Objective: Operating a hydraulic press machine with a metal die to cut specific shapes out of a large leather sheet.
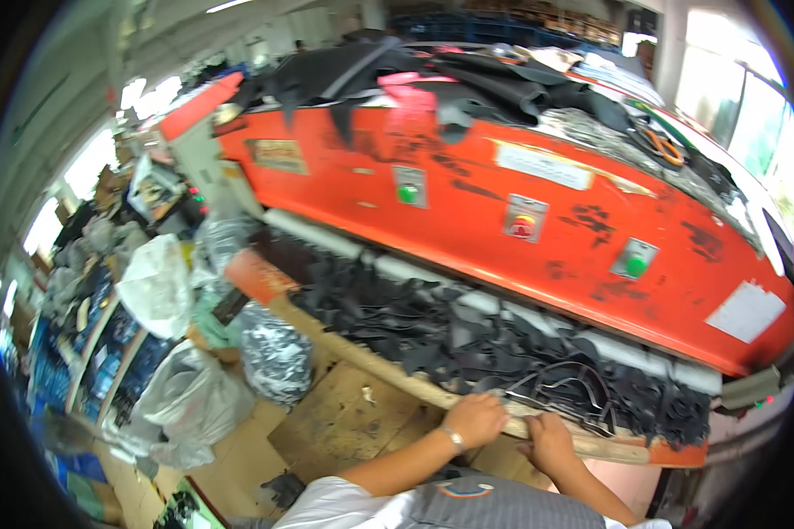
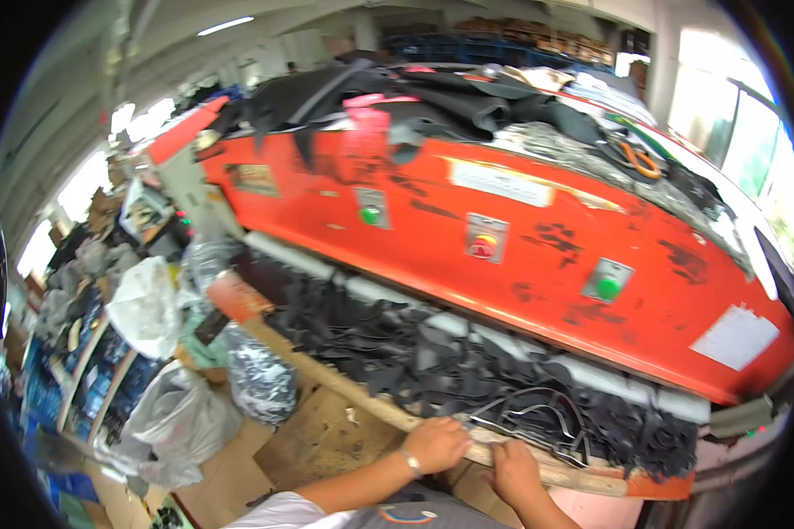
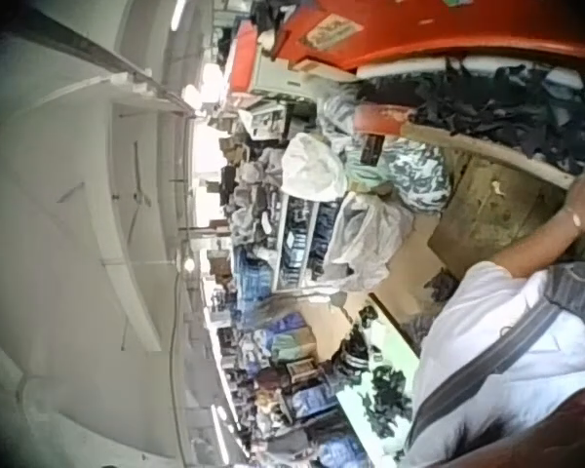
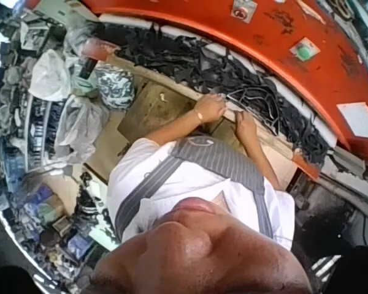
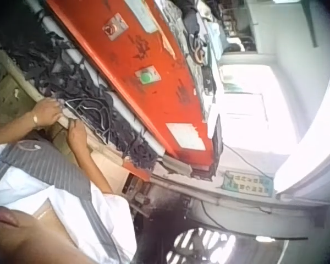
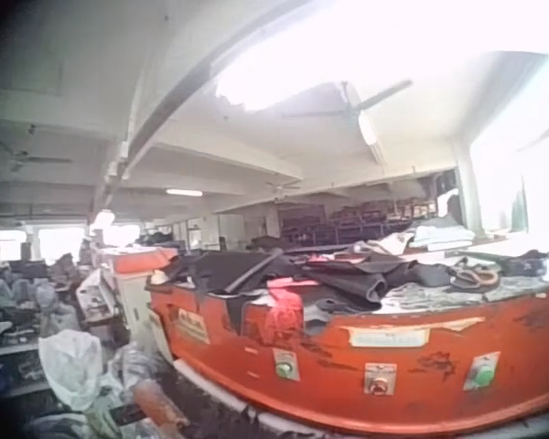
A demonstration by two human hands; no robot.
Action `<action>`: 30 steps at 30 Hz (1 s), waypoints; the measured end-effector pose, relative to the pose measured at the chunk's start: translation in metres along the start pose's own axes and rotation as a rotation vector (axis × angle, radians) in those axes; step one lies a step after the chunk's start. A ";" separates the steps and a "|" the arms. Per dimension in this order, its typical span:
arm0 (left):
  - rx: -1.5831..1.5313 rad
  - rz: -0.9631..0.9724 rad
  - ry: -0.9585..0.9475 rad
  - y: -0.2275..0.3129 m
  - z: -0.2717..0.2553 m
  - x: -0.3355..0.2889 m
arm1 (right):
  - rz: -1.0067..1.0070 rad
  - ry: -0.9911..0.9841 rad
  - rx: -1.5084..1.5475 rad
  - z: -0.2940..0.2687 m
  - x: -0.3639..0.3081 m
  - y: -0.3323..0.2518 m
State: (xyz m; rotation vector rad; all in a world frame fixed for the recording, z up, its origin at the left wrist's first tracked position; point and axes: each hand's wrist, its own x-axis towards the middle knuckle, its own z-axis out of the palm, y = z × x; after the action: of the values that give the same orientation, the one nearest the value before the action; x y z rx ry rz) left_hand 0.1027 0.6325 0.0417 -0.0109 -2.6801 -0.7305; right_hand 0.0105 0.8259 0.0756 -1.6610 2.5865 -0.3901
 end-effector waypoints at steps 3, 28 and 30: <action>0.052 -0.072 0.095 0.011 0.008 -0.009 | 0.085 -0.010 -0.050 0.002 0.000 -0.013; -0.128 -0.239 -0.018 0.051 0.023 0.041 | 0.152 0.412 0.486 -0.024 0.177 0.294; -0.261 -0.374 0.197 0.055 0.020 0.038 | 0.124 0.274 0.629 -0.041 0.173 0.249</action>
State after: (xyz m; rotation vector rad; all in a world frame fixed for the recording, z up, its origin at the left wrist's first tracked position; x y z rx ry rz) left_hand 0.0655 0.6862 0.0657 0.4799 -2.4057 -1.1263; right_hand -0.2913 0.7764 0.0745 -1.2833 2.3352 -1.3340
